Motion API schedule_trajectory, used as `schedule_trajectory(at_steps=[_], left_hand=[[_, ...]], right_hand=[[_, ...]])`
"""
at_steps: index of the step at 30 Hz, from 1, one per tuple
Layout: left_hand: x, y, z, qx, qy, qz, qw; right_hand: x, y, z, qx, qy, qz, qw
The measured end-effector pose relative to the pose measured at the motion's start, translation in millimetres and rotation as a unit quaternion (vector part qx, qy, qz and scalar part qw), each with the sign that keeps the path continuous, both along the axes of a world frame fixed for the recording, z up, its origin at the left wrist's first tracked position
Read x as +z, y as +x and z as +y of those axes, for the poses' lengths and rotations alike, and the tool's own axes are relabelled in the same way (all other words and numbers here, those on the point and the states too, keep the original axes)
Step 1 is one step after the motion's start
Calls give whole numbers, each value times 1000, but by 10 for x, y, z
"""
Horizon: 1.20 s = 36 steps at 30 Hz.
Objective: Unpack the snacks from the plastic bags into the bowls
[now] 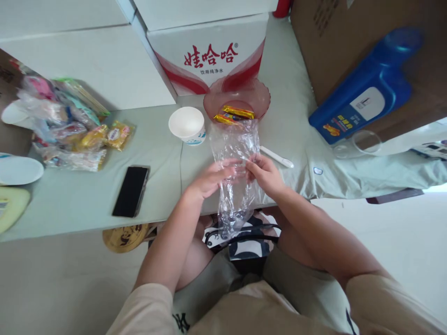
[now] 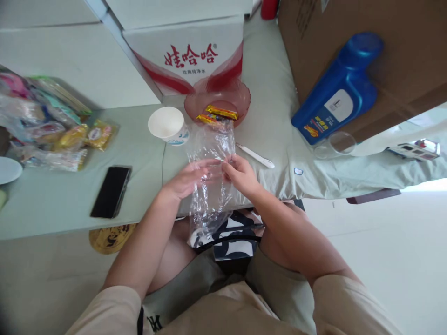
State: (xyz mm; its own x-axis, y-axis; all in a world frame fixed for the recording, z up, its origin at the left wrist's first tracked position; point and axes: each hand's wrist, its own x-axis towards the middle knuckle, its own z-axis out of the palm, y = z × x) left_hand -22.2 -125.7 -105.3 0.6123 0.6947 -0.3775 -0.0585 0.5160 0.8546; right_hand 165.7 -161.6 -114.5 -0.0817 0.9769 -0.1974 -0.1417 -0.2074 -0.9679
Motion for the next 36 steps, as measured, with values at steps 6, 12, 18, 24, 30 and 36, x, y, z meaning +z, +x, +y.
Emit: schedule_trajectory(at_steps=[6,12,18,24,30,36], left_hand=[[7,-26,108,37,45,119,991],[-30,-136,245,22,72,73,994],[-137,-114,253,101,75,-39,991],[-91,-69,196,-2,37,35,999],[7,-84,207,29,63,24,997],[47,-190,255,41,57,-34,997]], right_hand=[[-14,116,6,100,-9,-61,993],[-1,243,62,32,20,-53,998],[-69,259,61,-17,61,-27,998],[-53,323,52,5,193,-117,974],[-16,316,25,-7,186,-131,974],[-26,295,56,-21,119,-51,991]])
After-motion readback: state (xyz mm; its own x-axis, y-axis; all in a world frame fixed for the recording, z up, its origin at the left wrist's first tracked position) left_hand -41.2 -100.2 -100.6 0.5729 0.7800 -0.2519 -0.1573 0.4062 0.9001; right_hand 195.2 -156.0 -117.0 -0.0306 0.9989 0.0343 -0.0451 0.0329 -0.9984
